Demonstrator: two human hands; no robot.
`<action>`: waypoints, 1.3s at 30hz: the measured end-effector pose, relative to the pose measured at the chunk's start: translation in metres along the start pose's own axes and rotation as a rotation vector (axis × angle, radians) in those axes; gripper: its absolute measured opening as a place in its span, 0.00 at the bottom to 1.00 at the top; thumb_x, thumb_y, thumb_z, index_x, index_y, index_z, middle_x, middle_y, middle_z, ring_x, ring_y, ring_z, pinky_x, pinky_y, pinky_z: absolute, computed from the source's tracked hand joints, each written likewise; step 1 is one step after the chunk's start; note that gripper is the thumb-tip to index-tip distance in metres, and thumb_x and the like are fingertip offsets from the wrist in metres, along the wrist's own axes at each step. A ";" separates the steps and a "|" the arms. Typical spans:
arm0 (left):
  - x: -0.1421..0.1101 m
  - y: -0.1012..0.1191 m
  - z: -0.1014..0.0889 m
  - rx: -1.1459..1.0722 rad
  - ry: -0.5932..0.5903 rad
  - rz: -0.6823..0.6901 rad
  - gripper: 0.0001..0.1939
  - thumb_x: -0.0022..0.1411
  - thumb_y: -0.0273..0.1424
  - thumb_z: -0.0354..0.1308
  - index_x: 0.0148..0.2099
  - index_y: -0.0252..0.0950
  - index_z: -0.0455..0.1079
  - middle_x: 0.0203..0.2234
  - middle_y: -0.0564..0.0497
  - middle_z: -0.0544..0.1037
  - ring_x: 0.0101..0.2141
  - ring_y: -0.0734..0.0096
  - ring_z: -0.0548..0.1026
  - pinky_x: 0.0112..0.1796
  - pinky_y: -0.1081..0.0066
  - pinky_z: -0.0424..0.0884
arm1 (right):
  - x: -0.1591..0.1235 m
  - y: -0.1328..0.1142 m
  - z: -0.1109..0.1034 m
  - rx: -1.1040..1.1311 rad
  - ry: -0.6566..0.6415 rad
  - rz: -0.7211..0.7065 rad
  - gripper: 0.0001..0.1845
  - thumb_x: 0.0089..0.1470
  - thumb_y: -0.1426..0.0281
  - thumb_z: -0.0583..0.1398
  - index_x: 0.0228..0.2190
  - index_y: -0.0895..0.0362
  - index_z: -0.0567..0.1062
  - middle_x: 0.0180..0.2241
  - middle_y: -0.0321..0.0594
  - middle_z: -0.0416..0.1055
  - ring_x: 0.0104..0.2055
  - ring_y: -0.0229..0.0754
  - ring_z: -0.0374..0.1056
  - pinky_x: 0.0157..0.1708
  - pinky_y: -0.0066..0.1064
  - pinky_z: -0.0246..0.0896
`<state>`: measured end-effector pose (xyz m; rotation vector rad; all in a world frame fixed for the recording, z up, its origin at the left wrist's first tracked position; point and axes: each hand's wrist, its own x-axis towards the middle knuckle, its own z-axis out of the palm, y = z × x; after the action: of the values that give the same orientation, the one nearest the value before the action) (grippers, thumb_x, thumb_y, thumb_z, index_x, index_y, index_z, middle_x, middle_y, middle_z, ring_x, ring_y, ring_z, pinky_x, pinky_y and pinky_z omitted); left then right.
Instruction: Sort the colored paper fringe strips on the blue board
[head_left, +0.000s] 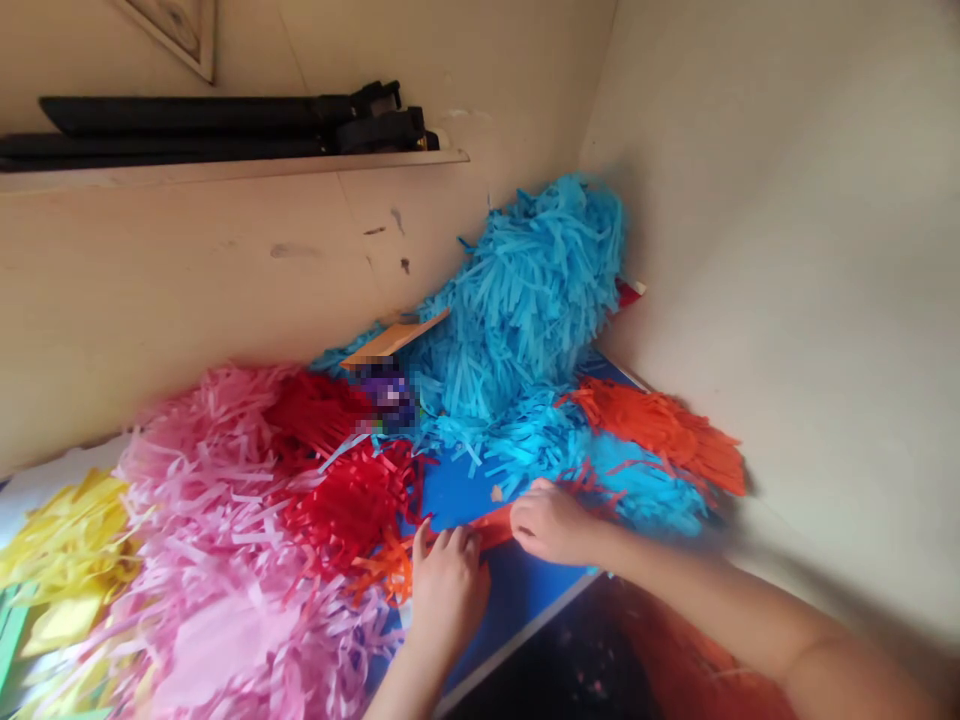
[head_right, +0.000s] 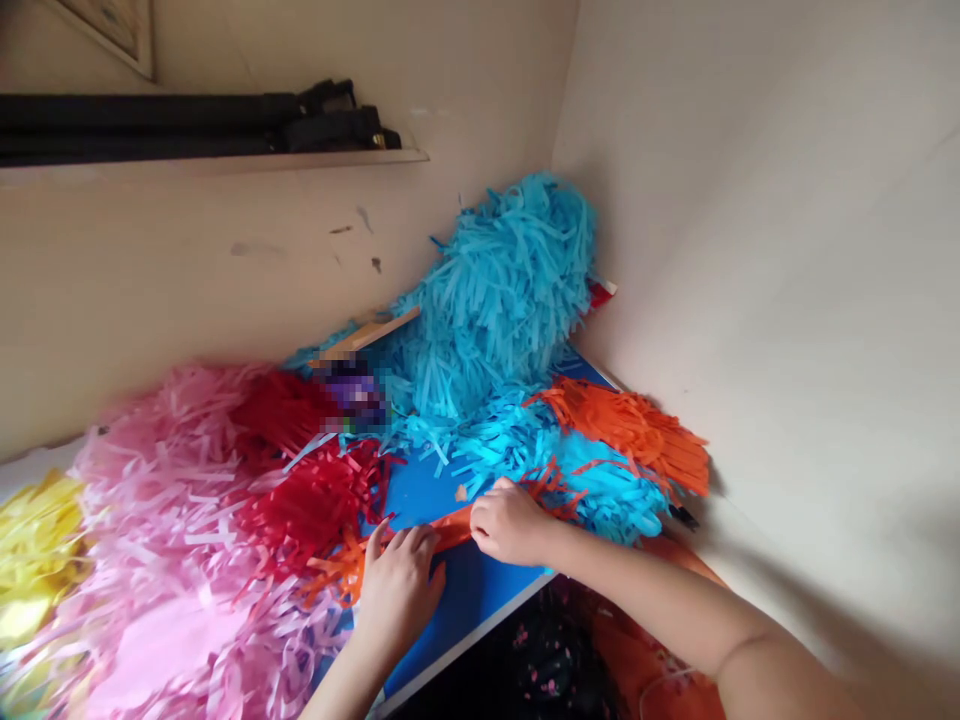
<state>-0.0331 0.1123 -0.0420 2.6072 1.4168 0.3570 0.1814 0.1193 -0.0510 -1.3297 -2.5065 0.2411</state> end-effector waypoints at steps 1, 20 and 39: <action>0.000 0.002 0.001 0.007 0.009 -0.005 0.08 0.59 0.25 0.57 0.41 0.37 0.76 0.38 0.48 0.81 0.40 0.56 0.78 0.57 0.45 0.56 | 0.002 0.001 0.000 0.027 0.011 0.039 0.07 0.54 0.76 0.61 0.24 0.57 0.73 0.27 0.35 0.75 0.31 0.39 0.69 0.39 0.34 0.56; -0.005 -0.010 0.013 -0.012 0.158 0.008 0.15 0.67 0.21 0.52 0.37 0.41 0.78 0.34 0.55 0.84 0.32 0.66 0.79 0.56 0.49 0.55 | -0.028 0.034 -0.005 -0.120 0.216 -0.004 0.09 0.59 0.77 0.59 0.35 0.53 0.77 0.37 0.37 0.78 0.42 0.44 0.69 0.45 0.40 0.51; -0.011 -0.026 0.007 -0.007 0.131 0.019 0.13 0.69 0.30 0.52 0.38 0.43 0.78 0.34 0.51 0.83 0.36 0.62 0.78 0.52 0.52 0.59 | -0.020 0.002 0.020 0.097 0.161 0.220 0.06 0.59 0.69 0.65 0.29 0.52 0.80 0.31 0.34 0.77 0.37 0.41 0.67 0.41 0.37 0.47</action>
<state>-0.0574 0.1173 -0.0564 2.6372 1.4274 0.5433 0.1870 0.1039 -0.0736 -1.5203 -2.1905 0.2868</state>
